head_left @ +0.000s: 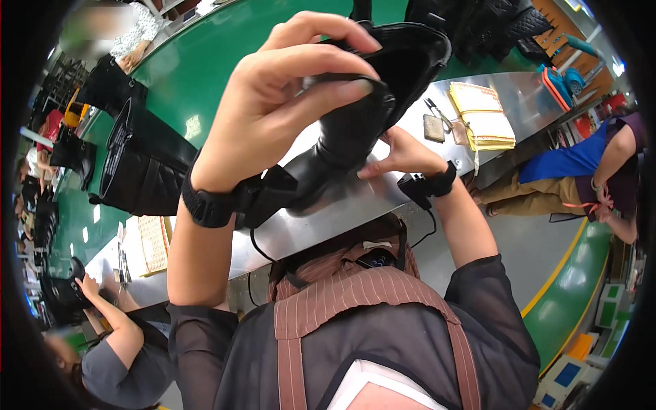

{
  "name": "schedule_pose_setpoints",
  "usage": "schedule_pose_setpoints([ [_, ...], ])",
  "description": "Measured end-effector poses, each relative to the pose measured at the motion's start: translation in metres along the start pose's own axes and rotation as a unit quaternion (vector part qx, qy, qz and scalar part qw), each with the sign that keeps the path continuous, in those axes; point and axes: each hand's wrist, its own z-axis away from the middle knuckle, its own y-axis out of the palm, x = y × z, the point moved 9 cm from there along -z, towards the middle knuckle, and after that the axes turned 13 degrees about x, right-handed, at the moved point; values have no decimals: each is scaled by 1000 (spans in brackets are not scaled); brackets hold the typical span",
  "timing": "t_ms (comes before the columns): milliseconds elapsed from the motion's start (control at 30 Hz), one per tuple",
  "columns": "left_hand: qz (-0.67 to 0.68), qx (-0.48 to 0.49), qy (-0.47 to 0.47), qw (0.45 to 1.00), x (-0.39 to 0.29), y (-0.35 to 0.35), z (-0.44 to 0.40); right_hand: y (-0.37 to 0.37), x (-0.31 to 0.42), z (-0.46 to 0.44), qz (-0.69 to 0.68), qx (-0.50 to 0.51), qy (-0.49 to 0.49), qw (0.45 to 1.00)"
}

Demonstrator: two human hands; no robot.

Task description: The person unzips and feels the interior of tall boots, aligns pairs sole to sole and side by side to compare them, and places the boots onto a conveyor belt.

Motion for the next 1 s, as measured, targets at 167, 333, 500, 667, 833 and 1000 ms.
schedule_pose_setpoints([
  [167,-56,-182,-135,972,5,-32,4,-15,5,25,3,-315,17,949],
  [333,-42,-332,-182,925,54,-16,60,-7,10,62,149,-429,115,883],
  [500,39,-167,-313,934,85,77,77,-3,-3,74,152,-430,119,882],
  [667,27,-205,-278,938,83,84,49,-9,60,73,215,-427,0,878],
  [833,117,-236,-269,926,92,85,43,-47,188,95,407,-449,-145,782],
  [1000,161,-276,-258,912,106,80,50,-66,200,68,425,-338,-66,837],
])
